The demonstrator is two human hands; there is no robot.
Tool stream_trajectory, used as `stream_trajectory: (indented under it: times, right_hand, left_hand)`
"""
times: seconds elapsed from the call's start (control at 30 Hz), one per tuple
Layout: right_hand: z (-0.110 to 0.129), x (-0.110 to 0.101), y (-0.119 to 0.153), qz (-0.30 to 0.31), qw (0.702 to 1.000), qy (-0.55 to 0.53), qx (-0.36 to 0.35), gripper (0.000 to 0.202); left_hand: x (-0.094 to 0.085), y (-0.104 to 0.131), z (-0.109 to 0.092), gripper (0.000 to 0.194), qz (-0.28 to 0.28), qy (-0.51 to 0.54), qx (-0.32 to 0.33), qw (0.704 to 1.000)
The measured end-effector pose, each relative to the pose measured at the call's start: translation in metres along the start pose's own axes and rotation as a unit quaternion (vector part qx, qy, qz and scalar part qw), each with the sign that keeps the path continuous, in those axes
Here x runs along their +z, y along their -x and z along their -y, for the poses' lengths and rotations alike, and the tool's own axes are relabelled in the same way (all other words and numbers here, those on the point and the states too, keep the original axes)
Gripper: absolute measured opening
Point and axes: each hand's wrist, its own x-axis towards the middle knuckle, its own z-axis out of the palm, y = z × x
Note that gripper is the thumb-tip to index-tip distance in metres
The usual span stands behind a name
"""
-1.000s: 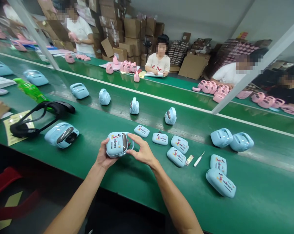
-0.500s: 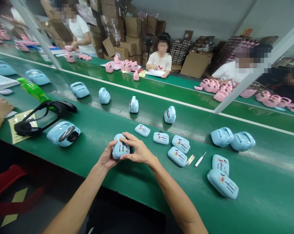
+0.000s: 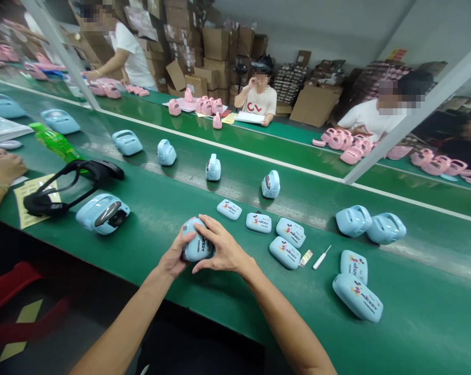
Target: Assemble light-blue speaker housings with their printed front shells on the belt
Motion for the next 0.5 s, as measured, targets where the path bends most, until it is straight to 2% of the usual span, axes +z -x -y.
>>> stream_trajectory:
  times: [0.1, 0.23, 0.37, 0.5]
  right_hand:
    - [-0.001, 0.002, 0.001, 0.011, 0.999, 0.031, -0.009, 0.110]
    - [-0.001, -0.002, 0.001, 0.019, 0.998, 0.055, -0.018, 0.101]
    - [0.002, -0.008, 0.000, 0.036, 0.996, 0.073, -0.025, 0.101]
    - [0.001, -0.004, 0.001, 0.020, 0.996, 0.075, -0.042, 0.102]
  left_hand:
    - [-0.001, 0.004, -0.001, 0.075, 0.006, -0.030, 0.023, 0.999]
    - [-0.003, 0.007, -0.004, 0.074, -0.004, -0.064, 0.045, 0.997]
    - [-0.003, 0.011, -0.007, 0.077, -0.009, -0.089, 0.056, 0.994]
    - [0.001, 0.015, -0.007, 0.076, -0.015, -0.099, 0.044, 0.994]
